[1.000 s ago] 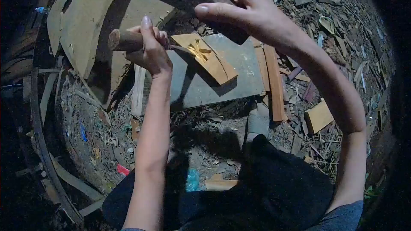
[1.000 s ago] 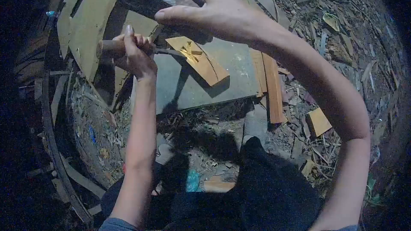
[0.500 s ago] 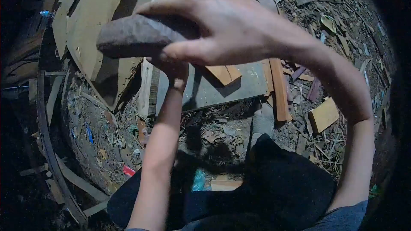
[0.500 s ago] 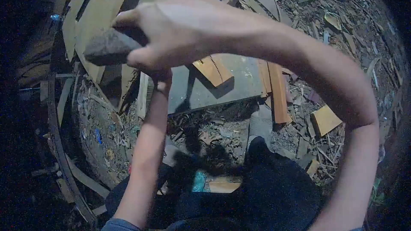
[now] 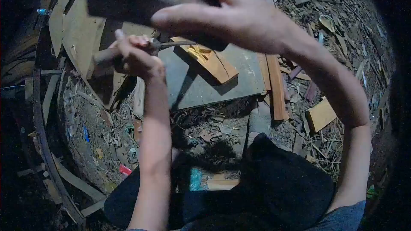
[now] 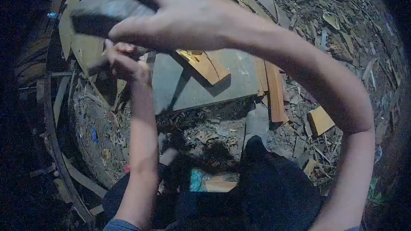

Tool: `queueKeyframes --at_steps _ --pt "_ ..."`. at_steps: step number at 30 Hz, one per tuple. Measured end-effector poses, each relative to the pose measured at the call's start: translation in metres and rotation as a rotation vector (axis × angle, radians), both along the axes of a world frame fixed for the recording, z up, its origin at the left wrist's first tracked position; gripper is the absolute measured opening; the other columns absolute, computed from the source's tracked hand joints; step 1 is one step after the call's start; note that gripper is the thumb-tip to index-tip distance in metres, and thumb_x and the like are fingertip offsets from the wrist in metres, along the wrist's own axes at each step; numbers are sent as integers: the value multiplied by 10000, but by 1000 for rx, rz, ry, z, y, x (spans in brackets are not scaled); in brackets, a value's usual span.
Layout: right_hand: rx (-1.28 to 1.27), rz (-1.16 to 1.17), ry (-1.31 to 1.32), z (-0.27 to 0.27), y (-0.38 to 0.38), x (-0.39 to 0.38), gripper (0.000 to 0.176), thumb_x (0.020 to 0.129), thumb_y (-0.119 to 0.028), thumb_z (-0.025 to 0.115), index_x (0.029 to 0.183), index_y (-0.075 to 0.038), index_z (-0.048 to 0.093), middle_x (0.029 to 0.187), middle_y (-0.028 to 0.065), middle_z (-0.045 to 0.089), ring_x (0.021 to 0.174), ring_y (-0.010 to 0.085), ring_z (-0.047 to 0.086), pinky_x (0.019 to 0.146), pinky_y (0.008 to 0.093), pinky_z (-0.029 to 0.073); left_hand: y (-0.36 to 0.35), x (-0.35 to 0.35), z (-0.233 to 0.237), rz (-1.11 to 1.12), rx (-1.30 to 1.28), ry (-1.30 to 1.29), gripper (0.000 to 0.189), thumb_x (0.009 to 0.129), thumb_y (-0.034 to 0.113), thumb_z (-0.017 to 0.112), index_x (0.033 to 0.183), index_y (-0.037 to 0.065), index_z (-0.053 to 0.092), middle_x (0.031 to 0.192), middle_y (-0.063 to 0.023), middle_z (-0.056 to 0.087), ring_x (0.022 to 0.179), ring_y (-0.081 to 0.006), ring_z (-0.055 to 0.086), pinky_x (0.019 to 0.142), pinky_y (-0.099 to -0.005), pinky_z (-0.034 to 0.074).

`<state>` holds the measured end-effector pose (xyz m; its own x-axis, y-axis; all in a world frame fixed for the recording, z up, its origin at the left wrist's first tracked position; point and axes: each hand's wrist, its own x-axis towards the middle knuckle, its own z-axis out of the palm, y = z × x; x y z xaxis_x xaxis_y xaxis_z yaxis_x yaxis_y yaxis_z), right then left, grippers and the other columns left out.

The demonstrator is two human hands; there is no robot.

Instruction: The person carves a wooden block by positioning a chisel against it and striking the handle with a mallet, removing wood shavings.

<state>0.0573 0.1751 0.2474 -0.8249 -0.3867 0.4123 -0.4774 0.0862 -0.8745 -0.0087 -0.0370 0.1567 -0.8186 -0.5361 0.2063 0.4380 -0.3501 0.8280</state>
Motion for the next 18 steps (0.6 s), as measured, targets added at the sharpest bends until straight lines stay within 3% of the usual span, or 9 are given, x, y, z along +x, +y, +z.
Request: queueKeyframes --at_steps 1,2,3,4,5,6,12,18 --pt "35 85 -141 17 12 12 807 911 -457 601 1441 55 270 1145 221 576 870 220 604 683 305 506 -3 5 9 -44 78 13 245 958 234 589 908 126 374 577 10 395 489 -104 420 474 -251 399" --pt "11 337 -339 21 31 -9 820 910 -456 603 1450 59 261 1216 235 549 961 235 598 768 314 508 -3 7 15 -65 -11 3 282 960 268 573 794 132 391 572 18 389 502 -100 401 504 -251 388" --pt "9 339 -339 3 27 -14 820 910 -456 603 1450 59 261 1216 235 549 961 235 598 768 314 508 -2 8 19 -85 -98 -9 359 962 302 558 680 138 408 568 27 383 516 -95 381 533 -250 377" --pt "37 82 -218 -28 16 -17 802 860 -475 636 1404 48 363 1188 235 588 998 256 617 821 326 511 1 11 19 -82 -98 -10 359 962 302 558 680 138 408 568 27 383 516 -95 381 533 -250 377" --pt "65 -173 -96 -41 8 -18 790 810 -494 669 1358 37 465 1161 234 627 1035 276 636 874 338 514 8 15 17 -84 -137 38 284 942 238 601 773 114 410 576 11 416 495 -89 399 489 -248 376" --pt "110 -168 -105 -47 13 -17 820 823 -504 668 1386 40 427 1170 214 620 970 247 645 800 328 532 14 18 15 -87 -175 86 254 922 175 645 867 89 411 584 -5 449 474 -83 416 444 -246 375" --pt "56 -171 -105 -72 24 -23 827 823 -504 679 1397 31 418 1063 166 639 765 147 621 580 274 497 32 22 -2 -92 -224 76 242 916 131 644 824 64 430 584 -13 454 471 -79 439 434 -240 383" --pt "25 -202 -154 -84 31 -29 825 820 -503 688 1411 5 419 1023 137 644 702 126 595 543 257 456 31 22 -6 -154 -332 114 249 923 136 643 828 55 428 590 -20 466 473 -78 443 440 -239 385"
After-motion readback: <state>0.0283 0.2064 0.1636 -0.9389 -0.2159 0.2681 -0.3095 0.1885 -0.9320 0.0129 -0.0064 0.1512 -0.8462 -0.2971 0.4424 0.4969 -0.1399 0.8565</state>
